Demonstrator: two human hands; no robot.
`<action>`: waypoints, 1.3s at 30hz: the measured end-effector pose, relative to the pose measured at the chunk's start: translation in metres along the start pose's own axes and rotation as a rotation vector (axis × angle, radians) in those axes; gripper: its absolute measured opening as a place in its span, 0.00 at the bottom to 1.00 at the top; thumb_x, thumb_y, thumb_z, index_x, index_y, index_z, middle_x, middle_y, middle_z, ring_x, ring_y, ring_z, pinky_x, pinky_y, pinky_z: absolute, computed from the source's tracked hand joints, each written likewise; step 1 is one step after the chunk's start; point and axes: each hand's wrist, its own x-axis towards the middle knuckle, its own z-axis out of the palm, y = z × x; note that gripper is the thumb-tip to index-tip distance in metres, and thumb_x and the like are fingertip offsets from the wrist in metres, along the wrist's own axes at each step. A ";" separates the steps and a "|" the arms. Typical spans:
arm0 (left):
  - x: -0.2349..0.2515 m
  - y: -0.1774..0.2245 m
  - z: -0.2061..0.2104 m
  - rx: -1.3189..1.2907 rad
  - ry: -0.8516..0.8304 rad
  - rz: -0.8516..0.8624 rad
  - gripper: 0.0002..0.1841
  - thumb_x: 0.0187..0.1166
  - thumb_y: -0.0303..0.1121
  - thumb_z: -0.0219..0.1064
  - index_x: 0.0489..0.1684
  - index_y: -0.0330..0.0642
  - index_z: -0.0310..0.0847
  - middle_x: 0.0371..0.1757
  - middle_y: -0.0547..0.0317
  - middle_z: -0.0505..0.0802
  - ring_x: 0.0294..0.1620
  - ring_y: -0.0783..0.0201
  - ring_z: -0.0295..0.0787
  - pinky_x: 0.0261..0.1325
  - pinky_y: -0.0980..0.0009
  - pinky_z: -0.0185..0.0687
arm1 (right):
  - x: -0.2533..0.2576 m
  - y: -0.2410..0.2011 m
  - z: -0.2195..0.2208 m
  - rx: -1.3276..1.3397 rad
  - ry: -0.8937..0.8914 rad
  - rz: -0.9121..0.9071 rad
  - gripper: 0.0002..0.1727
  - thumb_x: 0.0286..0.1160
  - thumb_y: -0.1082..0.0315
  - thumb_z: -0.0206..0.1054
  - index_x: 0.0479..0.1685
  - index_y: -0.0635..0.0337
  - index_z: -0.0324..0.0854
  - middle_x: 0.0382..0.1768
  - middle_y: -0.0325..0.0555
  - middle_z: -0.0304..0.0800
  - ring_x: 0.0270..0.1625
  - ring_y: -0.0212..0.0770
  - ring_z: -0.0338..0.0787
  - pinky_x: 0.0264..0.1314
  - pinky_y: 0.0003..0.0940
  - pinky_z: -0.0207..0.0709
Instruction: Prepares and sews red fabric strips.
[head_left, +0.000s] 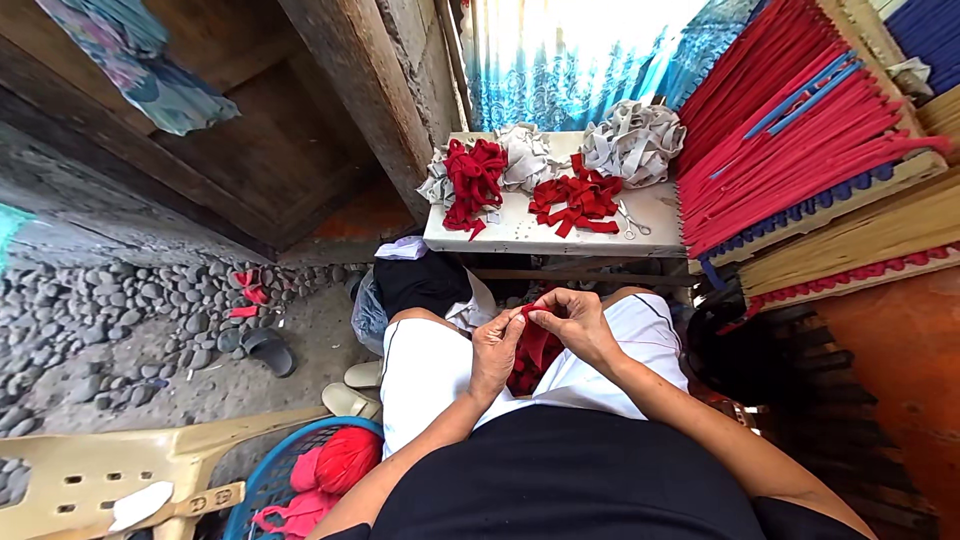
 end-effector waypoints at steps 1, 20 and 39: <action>0.000 0.000 0.000 -0.001 0.000 0.002 0.10 0.84 0.21 0.61 0.49 0.29 0.91 0.44 0.50 0.96 0.45 0.64 0.94 0.55 0.64 0.91 | 0.000 0.000 0.000 -0.004 0.004 -0.003 0.03 0.69 0.74 0.78 0.34 0.63 0.89 0.24 0.41 0.88 0.25 0.30 0.84 0.30 0.25 0.80; -0.002 -0.001 0.000 -0.369 0.002 0.081 0.08 0.75 0.20 0.73 0.47 0.34 0.94 0.48 0.50 0.97 0.51 0.62 0.95 0.60 0.63 0.91 | -0.010 -0.011 0.007 0.165 0.068 -0.086 0.15 0.62 0.79 0.80 0.47 0.66 0.85 0.29 0.43 0.89 0.29 0.33 0.88 0.35 0.28 0.86; 0.010 -0.004 -0.007 -0.228 -0.082 0.092 0.07 0.70 0.18 0.76 0.43 0.32 0.92 0.44 0.51 0.97 0.44 0.63 0.95 0.54 0.65 0.92 | -0.003 0.000 0.001 0.100 -0.008 -0.032 0.03 0.72 0.73 0.74 0.37 0.65 0.91 0.31 0.43 0.94 0.32 0.31 0.90 0.40 0.28 0.86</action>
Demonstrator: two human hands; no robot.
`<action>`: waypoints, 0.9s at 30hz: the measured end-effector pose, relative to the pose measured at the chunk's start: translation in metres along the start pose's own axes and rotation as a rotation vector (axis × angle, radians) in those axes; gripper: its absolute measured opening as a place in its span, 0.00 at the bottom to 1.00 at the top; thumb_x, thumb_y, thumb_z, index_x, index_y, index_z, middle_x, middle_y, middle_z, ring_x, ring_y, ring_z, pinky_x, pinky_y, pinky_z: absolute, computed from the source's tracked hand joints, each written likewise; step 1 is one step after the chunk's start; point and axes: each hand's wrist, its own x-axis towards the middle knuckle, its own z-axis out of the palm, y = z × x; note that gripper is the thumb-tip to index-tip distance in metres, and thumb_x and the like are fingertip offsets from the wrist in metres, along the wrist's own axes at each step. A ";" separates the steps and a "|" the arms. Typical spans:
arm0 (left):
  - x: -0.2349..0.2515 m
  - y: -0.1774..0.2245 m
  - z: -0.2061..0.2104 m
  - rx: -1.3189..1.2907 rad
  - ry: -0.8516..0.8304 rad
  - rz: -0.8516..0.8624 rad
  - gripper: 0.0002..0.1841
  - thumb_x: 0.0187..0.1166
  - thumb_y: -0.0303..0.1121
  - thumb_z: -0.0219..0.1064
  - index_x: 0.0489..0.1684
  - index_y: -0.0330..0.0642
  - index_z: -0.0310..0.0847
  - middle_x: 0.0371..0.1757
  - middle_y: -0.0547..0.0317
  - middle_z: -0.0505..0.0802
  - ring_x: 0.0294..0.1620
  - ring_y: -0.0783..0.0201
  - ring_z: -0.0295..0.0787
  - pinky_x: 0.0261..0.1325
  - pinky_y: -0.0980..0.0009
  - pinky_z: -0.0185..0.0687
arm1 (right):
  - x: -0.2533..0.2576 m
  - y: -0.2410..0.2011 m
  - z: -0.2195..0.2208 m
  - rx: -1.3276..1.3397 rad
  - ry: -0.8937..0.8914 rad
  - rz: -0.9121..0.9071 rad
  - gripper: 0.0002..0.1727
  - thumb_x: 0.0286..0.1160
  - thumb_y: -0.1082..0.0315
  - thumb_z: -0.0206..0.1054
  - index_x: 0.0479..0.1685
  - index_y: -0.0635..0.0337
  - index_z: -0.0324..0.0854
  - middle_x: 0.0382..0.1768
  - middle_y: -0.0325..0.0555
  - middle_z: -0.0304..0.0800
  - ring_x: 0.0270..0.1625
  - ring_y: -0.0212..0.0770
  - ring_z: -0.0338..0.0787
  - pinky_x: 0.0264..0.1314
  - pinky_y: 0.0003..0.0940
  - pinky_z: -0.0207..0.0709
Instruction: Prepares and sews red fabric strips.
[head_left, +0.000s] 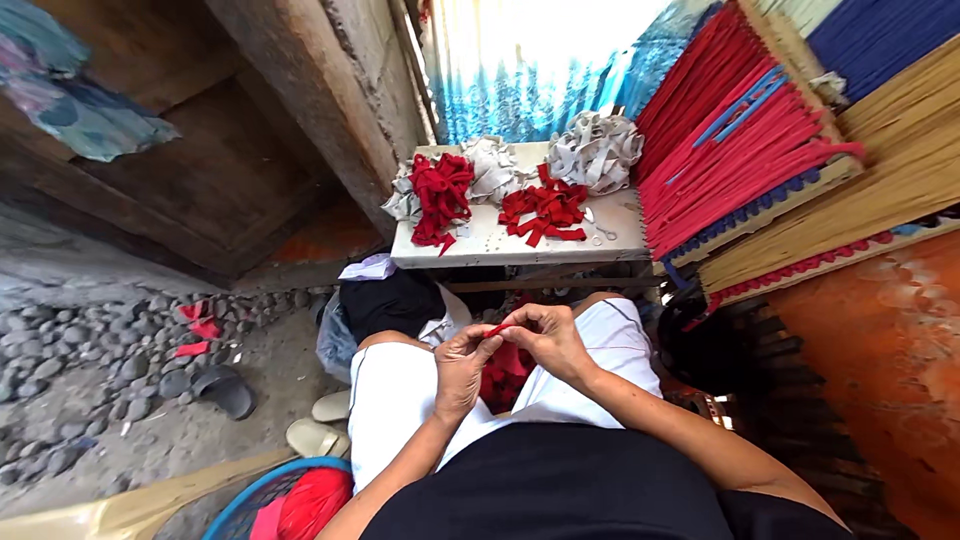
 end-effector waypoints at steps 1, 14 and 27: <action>0.003 0.000 0.000 0.034 0.003 -0.009 0.07 0.70 0.18 0.76 0.43 0.31 0.92 0.43 0.52 0.97 0.44 0.63 0.95 0.54 0.65 0.92 | 0.004 0.001 -0.004 -0.015 -0.042 0.032 0.05 0.75 0.71 0.72 0.39 0.64 0.91 0.31 0.42 0.94 0.33 0.29 0.90 0.41 0.27 0.85; 0.013 -0.023 -0.016 -0.019 0.278 -0.374 0.06 0.79 0.16 0.63 0.47 0.31 0.82 0.38 0.53 0.95 0.33 0.62 0.95 0.39 0.63 0.95 | 0.147 0.086 -0.163 -1.008 0.096 0.474 0.17 0.79 0.73 0.64 0.62 0.75 0.83 0.67 0.75 0.81 0.70 0.72 0.82 0.71 0.69 0.75; 0.019 -0.017 -0.042 -0.943 0.350 -0.906 0.08 0.91 0.23 0.46 0.51 0.39 0.72 0.38 0.54 0.88 0.12 0.78 0.73 0.12 0.87 0.69 | 0.202 0.147 -0.197 -1.150 0.152 0.610 0.25 0.77 0.68 0.67 0.70 0.75 0.78 0.75 0.81 0.70 0.78 0.82 0.70 0.70 0.81 0.64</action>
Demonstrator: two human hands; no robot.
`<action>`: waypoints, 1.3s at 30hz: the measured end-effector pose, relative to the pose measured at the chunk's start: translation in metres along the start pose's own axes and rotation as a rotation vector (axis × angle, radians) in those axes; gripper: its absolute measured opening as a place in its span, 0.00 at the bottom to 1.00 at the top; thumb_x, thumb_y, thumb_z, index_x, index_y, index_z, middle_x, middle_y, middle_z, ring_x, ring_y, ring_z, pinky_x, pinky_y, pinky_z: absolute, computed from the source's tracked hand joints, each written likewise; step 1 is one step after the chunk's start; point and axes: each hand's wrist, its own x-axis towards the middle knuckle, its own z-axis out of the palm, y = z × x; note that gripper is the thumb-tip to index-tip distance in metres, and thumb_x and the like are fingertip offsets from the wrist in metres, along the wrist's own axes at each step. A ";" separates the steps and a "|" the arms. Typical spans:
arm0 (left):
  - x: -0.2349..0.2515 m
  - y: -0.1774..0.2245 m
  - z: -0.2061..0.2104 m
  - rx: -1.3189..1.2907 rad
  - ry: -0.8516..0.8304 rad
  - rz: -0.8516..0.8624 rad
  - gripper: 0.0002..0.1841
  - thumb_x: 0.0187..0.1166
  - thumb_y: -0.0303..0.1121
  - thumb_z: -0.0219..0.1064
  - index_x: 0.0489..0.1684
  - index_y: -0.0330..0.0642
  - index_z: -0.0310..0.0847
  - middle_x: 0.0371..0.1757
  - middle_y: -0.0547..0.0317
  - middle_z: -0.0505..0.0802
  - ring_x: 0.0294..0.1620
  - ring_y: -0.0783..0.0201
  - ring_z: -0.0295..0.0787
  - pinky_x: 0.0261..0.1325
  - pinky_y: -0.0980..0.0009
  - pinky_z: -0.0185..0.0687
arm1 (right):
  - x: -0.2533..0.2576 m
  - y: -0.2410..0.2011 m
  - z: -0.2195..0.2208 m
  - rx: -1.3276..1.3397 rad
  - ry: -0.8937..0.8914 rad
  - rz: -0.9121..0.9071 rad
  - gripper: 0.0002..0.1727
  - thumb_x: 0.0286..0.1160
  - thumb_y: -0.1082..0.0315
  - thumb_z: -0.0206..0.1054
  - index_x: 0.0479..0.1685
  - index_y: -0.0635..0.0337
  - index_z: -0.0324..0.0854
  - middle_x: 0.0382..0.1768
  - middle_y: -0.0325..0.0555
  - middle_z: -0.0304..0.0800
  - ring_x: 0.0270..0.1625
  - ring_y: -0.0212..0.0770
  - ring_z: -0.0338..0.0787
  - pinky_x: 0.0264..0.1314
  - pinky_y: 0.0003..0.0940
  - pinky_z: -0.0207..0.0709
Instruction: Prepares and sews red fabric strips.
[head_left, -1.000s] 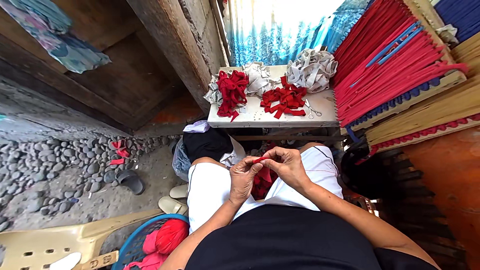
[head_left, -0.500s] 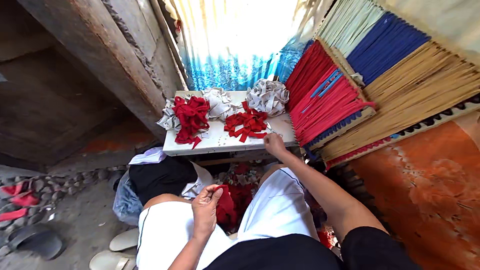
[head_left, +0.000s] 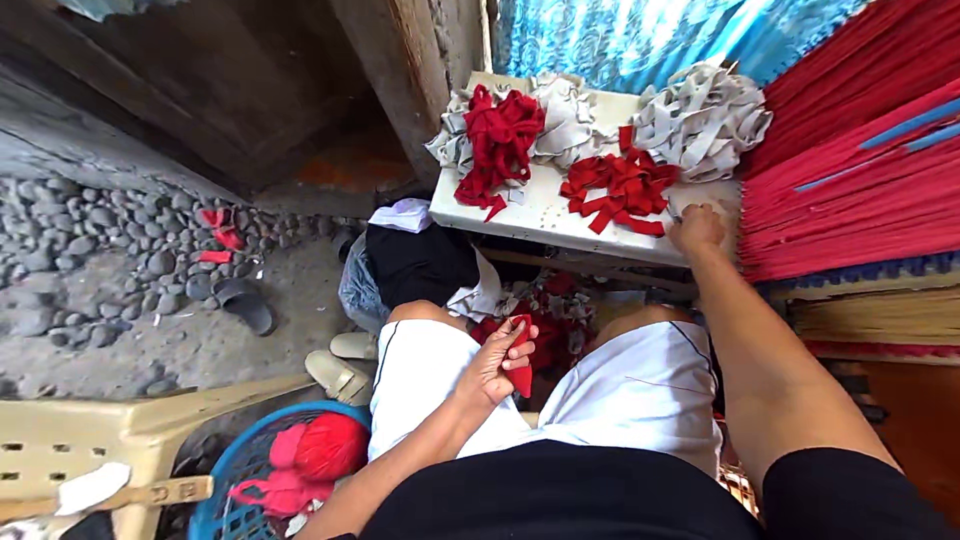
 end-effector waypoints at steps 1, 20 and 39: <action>0.000 0.001 -0.001 -0.057 -0.022 -0.019 0.09 0.91 0.23 0.46 0.50 0.39 0.72 0.39 0.54 0.87 0.12 0.77 0.73 0.12 0.87 0.69 | 0.001 -0.001 -0.002 -0.002 -0.004 0.010 0.25 0.75 0.70 0.68 0.70 0.75 0.77 0.74 0.82 0.71 0.77 0.81 0.72 0.70 0.80 0.65; 0.008 -0.005 -0.005 1.031 0.122 0.934 0.06 0.77 0.22 0.71 0.48 0.35 0.88 0.42 0.57 0.93 0.45 0.67 0.90 0.55 0.67 0.88 | -0.089 -0.033 -0.036 0.940 -0.123 -0.210 0.14 0.83 0.71 0.59 0.62 0.64 0.79 0.31 0.39 0.91 0.21 0.26 0.80 0.23 0.22 0.73; 0.015 -0.008 -0.005 1.060 0.180 1.122 0.07 0.83 0.22 0.64 0.52 0.31 0.82 0.37 0.55 0.93 0.33 0.67 0.92 0.42 0.67 0.92 | -0.289 -0.071 0.053 1.019 -0.772 -0.614 0.22 0.65 0.67 0.80 0.57 0.65 0.80 0.39 0.40 0.92 0.35 0.34 0.92 0.42 0.32 0.90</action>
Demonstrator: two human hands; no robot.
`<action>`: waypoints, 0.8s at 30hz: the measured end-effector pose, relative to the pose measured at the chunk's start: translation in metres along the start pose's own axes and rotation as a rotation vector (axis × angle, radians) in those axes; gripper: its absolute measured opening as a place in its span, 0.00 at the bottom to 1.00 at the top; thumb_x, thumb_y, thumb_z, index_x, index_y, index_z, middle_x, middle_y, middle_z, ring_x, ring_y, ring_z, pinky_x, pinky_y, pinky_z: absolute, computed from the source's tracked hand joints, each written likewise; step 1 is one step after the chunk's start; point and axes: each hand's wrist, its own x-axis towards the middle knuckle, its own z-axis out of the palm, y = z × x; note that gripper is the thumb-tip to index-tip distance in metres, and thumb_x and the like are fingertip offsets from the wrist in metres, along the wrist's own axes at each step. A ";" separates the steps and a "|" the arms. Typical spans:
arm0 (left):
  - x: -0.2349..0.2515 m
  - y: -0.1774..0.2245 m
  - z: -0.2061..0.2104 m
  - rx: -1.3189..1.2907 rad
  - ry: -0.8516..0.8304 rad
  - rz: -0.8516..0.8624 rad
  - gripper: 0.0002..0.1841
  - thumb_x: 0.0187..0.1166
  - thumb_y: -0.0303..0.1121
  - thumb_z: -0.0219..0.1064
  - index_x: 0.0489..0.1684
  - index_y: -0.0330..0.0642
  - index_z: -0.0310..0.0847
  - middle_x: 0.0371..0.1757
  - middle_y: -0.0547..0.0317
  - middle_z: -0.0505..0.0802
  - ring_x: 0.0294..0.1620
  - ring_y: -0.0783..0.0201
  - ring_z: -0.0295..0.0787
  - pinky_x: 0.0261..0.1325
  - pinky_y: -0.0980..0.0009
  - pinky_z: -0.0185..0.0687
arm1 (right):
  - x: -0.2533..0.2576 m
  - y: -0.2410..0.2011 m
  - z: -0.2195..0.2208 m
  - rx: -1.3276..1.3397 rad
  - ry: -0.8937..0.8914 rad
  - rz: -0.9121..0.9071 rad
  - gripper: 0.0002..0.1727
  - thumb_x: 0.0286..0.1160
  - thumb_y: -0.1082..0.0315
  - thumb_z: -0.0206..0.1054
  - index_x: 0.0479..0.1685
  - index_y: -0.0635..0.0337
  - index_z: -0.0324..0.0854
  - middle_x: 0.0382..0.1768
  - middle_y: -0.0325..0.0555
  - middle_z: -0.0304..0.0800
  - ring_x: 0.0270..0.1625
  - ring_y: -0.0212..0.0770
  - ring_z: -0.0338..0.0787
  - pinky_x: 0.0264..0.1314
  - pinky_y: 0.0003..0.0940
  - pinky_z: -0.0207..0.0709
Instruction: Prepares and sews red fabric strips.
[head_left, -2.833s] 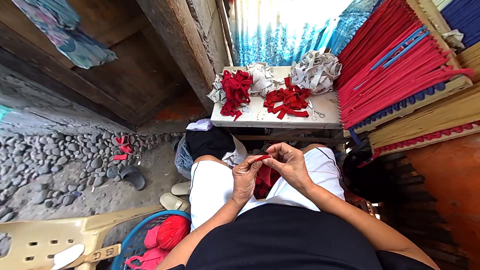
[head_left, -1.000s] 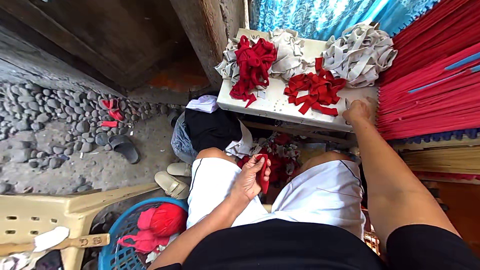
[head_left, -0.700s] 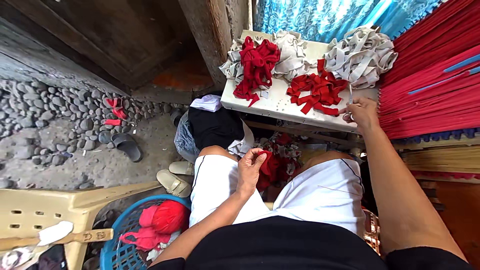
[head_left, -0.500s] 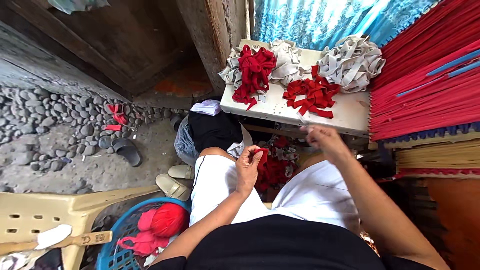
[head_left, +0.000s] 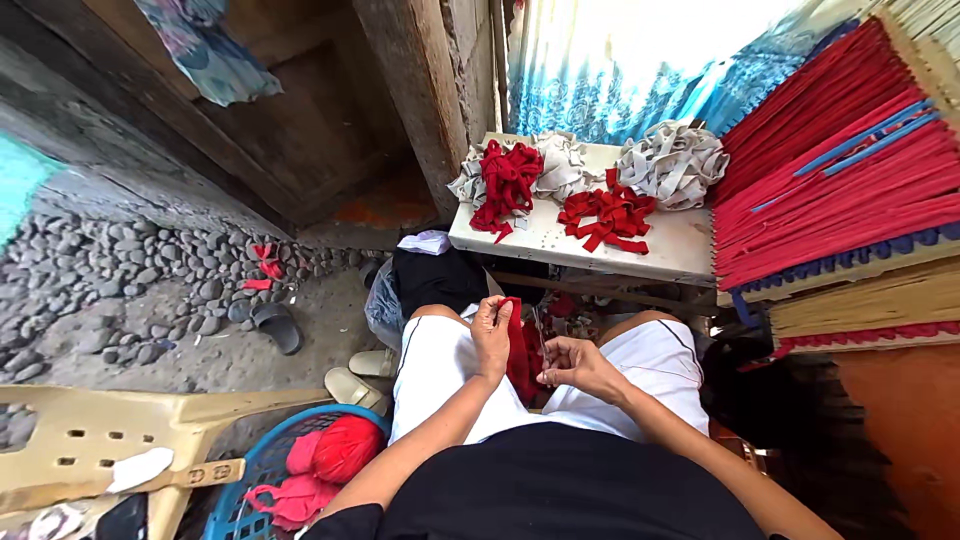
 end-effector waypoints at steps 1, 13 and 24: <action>0.000 -0.003 0.000 0.045 -0.003 0.042 0.07 0.82 0.22 0.66 0.52 0.31 0.82 0.38 0.56 0.93 0.37 0.69 0.91 0.47 0.68 0.90 | 0.000 0.001 0.003 -0.051 0.000 -0.002 0.23 0.64 0.64 0.82 0.55 0.63 0.81 0.38 0.38 0.92 0.35 0.32 0.92 0.42 0.30 0.89; -0.006 -0.007 0.006 0.103 -0.060 0.139 0.06 0.84 0.23 0.64 0.52 0.31 0.81 0.39 0.56 0.91 0.40 0.72 0.88 0.52 0.72 0.85 | 0.000 0.011 0.016 -0.221 -0.001 -0.064 0.23 0.68 0.62 0.79 0.58 0.64 0.80 0.39 0.38 0.89 0.37 0.24 0.87 0.45 0.21 0.83; -0.017 -0.004 0.016 0.159 0.043 0.200 0.07 0.85 0.22 0.61 0.53 0.28 0.78 0.39 0.54 0.88 0.40 0.73 0.86 0.51 0.75 0.85 | 0.003 0.015 0.025 -0.166 0.029 -0.085 0.21 0.72 0.66 0.75 0.59 0.66 0.78 0.39 0.40 0.89 0.36 0.27 0.88 0.46 0.24 0.85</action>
